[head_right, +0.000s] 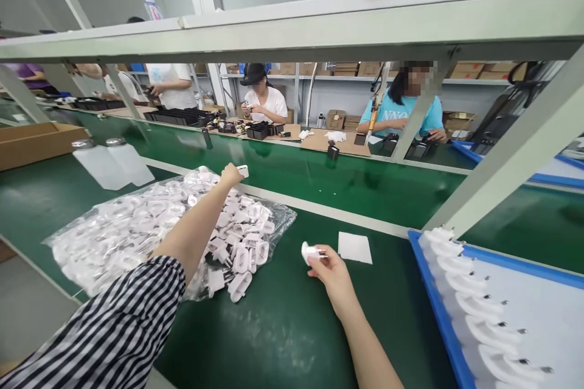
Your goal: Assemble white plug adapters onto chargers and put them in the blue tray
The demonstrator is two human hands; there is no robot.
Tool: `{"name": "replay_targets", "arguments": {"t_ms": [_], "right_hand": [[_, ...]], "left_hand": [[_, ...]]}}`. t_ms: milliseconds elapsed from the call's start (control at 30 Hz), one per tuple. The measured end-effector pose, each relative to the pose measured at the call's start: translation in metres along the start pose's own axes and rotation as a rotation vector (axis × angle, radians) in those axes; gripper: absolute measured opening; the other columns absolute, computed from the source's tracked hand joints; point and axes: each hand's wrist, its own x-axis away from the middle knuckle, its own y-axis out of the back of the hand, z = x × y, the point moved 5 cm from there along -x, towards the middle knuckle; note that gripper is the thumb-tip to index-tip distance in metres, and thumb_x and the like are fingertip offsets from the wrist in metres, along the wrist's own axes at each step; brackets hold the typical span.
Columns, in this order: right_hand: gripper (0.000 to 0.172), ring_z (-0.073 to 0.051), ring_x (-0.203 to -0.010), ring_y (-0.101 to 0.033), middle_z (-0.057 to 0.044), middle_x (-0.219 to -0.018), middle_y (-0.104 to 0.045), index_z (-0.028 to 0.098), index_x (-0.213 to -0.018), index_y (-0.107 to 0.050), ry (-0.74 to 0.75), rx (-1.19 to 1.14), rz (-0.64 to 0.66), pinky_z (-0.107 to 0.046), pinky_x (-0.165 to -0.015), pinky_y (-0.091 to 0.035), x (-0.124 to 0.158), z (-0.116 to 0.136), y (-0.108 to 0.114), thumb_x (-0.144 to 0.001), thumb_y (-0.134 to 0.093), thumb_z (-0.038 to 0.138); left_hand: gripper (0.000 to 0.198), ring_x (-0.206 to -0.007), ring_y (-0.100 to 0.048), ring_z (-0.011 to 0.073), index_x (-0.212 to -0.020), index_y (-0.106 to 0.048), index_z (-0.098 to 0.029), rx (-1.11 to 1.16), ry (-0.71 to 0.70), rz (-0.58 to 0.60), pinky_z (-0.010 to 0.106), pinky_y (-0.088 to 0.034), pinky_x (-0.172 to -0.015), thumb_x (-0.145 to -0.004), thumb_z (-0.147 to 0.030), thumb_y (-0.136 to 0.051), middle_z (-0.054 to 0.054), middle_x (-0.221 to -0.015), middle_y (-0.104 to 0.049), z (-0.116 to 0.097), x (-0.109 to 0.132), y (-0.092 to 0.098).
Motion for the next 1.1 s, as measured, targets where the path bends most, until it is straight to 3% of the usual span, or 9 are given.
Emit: {"name": "replay_targets", "arguments": {"t_ms": [200,367,467,567,633,700,767,933,1100], "right_hand": [[0.019,-0.007,-0.042,-0.044,0.004,-0.061,-0.05,0.02,-0.072,-0.051,-0.008,0.166,0.033,-0.025,-0.049,-0.042,-0.003,0.003,-0.001,-0.057,-0.054,0.031],[0.017,-0.006,-0.041,-0.045,0.005,-0.058,-0.049,0.019,-0.069,-0.051,-0.009,0.138,0.031,-0.023,-0.048,-0.04,-0.002,0.004,-0.002,-0.056,-0.054,0.029],[0.017,-0.007,-0.044,-0.045,0.004,-0.059,-0.049,0.018,-0.065,-0.051,-0.004,0.005,-0.026,-0.022,-0.047,-0.039,-0.001,0.001,-0.001,-0.053,-0.058,0.028],[0.018,-0.008,-0.054,-0.047,0.002,-0.064,-0.051,0.018,-0.066,-0.052,0.053,-0.137,-0.128,-0.021,-0.049,-0.039,0.004,0.004,0.004,-0.053,-0.058,0.029],[0.019,-0.01,-0.06,-0.049,0.0,-0.072,-0.053,0.018,-0.069,-0.053,0.1,-0.154,-0.197,-0.022,-0.052,-0.04,0.009,0.011,0.01,-0.055,-0.055,0.031],[0.021,-0.012,-0.066,-0.05,-0.001,-0.08,-0.054,0.018,-0.073,-0.054,0.137,-0.054,-0.251,-0.024,-0.055,-0.04,0.013,0.019,0.016,-0.057,-0.053,0.033],[0.022,-0.013,-0.07,-0.051,-0.002,-0.083,-0.054,0.018,-0.075,-0.054,0.181,0.156,-0.263,-0.026,-0.06,-0.041,0.016,0.029,0.018,-0.059,-0.052,0.031],[0.014,-0.013,-0.073,-0.05,-0.002,-0.084,-0.053,0.019,-0.073,-0.054,0.333,0.715,-0.098,-0.026,-0.066,-0.041,0.025,0.049,0.005,-0.062,-0.049,0.025],[0.013,-0.013,-0.079,-0.05,-0.001,-0.086,-0.054,0.021,-0.075,-0.054,0.345,0.901,-0.043,-0.027,-0.069,-0.04,0.029,0.049,-0.004,-0.066,-0.045,0.024]], "left_hand": [[0.035,-0.093,-0.046,0.0231,-0.098,-0.042,-0.009,0.009,-0.13,0.091,0.028,-0.035,-0.074,-0.064,-0.015,-0.05,0.015,-0.102,-0.044,-0.017,-0.009,-0.013],[0.033,-0.095,-0.044,0.0242,-0.094,-0.048,-0.013,0.03,-0.312,0.117,0.029,-0.036,-0.074,-0.061,-0.014,-0.052,0.012,-0.102,-0.046,-0.053,0.024,0.005],[0.034,-0.085,-0.05,0.0162,-0.091,-0.051,-0.02,0.095,-0.482,0.189,0.021,-0.038,-0.07,-0.057,-0.018,-0.057,0.002,-0.096,-0.052,-0.082,0.073,0.017],[0.034,-0.068,-0.053,0.0123,-0.084,-0.055,-0.02,0.219,-0.667,0.368,0.019,-0.04,-0.061,-0.051,-0.017,-0.06,-0.003,-0.08,-0.058,-0.096,0.147,0.017],[0.031,-0.064,-0.053,0.0125,-0.079,-0.057,-0.02,0.319,-0.775,0.494,0.02,-0.04,-0.06,-0.049,-0.015,-0.06,-0.004,-0.074,-0.058,-0.094,0.197,0.011],[0.029,-0.065,-0.052,0.0134,-0.077,-0.057,-0.021,0.368,-0.793,0.507,0.022,-0.04,-0.061,-0.048,-0.016,-0.06,-0.004,-0.073,-0.058,-0.085,0.234,0.003],[0.03,-0.066,-0.051,0.0137,-0.079,-0.057,-0.021,0.413,-0.768,0.475,0.023,-0.041,-0.062,-0.05,-0.017,-0.06,-0.002,-0.077,-0.057,-0.077,0.253,-0.006],[0.046,-0.076,-0.048,0.0156,-0.097,-0.047,-0.022,0.506,-0.769,0.374,0.025,-0.04,-0.066,-0.053,-0.015,-0.059,-0.002,-0.082,-0.057,-0.068,0.256,-0.019],[0.045,-0.082,-0.044,0.0166,-0.101,-0.045,-0.025,0.51,-0.837,0.323,0.027,-0.039,-0.07,-0.058,-0.018,-0.057,-0.002,-0.086,-0.056,-0.066,0.255,-0.018]]}}
